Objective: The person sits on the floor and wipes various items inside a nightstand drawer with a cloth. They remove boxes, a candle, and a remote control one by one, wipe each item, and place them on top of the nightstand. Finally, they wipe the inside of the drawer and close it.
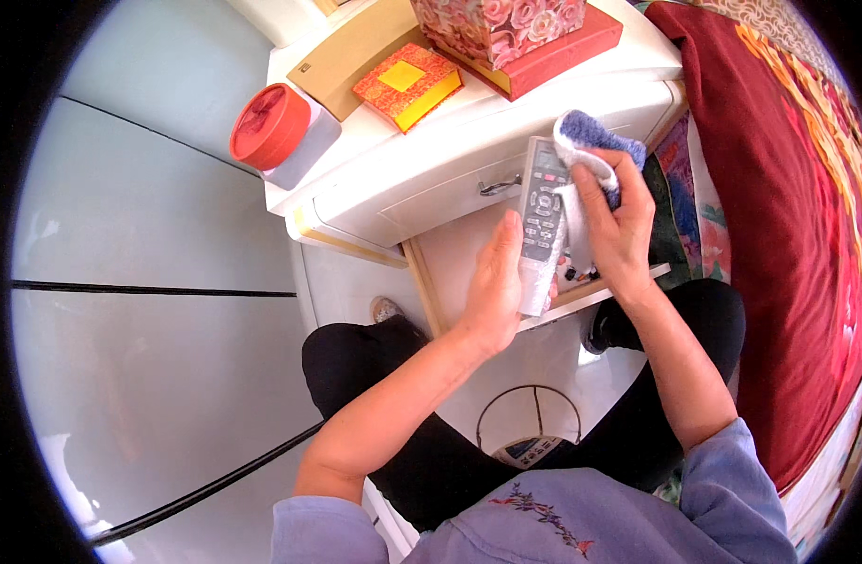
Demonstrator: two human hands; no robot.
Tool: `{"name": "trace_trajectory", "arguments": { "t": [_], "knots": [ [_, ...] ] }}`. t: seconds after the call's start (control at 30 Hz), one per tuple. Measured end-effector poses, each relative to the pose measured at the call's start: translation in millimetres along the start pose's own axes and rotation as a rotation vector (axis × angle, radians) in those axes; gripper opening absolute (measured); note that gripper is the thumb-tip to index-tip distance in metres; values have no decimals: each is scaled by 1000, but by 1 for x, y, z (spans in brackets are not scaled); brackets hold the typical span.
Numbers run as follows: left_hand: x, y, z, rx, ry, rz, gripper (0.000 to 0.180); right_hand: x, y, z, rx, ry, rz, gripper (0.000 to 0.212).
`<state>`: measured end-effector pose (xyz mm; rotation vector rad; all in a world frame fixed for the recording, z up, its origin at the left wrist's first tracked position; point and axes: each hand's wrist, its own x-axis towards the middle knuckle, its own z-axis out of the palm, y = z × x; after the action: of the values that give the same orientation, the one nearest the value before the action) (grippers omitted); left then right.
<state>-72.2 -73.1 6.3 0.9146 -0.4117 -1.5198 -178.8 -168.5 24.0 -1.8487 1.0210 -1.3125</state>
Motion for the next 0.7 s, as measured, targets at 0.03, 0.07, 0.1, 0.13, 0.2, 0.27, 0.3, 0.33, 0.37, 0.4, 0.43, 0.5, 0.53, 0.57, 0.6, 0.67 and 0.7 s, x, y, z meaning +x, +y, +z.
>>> {"name": "trace_trajectory", "arguments": {
  "t": [0.03, 0.07, 0.1, 0.13, 0.2, 0.27, 0.3, 0.33, 0.37, 0.4, 0.43, 0.5, 0.53, 0.57, 0.6, 0.67, 0.7],
  "knots": [
    [1, 2, -4, 4, -3, 25, 44, -6, -3, 3, 64, -24, 45, 10],
    [2, 5, -6, 8, -5, 50, 43, -14, -3, 4, 80, -77, 65, 9],
    [3, 6, -6, -38, 83, 63, 42, -21, -7, 6, 64, -139, -14, 9],
    [6, 9, -2, -87, 166, 73, 42, -30, -11, 7, 52, -214, -38, 9],
    [7, 12, -6, -105, 119, 95, 38, -46, -15, 3, 35, -337, -147, 10],
    [6, 11, -8, -70, 139, 206, 34, -54, -18, 1, 17, -413, -201, 11],
    [6, 12, -7, -53, 147, 260, 33, -55, -19, 1, -19, -426, -242, 10],
    [5, 12, -3, -18, 195, 292, 28, -57, -20, 2, -54, -442, -279, 10],
    [8, 6, -6, 36, 217, 313, 28, -55, -18, 5, -72, -352, -259, 13],
    [13, -4, -11, 91, 238, 334, 27, -49, -14, 11, -91, -262, -239, 15],
    [17, -13, -14, 135, 251, 349, 26, -41, -9, 13, -123, -172, -217, 18],
    [8, -12, -8, 63, 74, 150, 25, -23, 1, 10, -106, 4, -136, 15],
    [1, -7, -1, -21, -9, 56, 24, -14, 1, 8, -70, 65, -59, 14],
    [-4, -5, 2, -106, -94, -39, 24, -5, 4, 5, -8, 113, -41, 15],
    [-5, -6, 0, -190, -146, -136, 26, -1, 1, 1, 146, 101, 83, 15],
    [-4, -8, -7, -345, -252, -272, 26, 2, -5, -4, 383, 70, 219, 17],
    [-3, -8, -9, -423, -304, -339, 26, 1, -4, -4, 333, 35, 171, 17]
  ]
}}
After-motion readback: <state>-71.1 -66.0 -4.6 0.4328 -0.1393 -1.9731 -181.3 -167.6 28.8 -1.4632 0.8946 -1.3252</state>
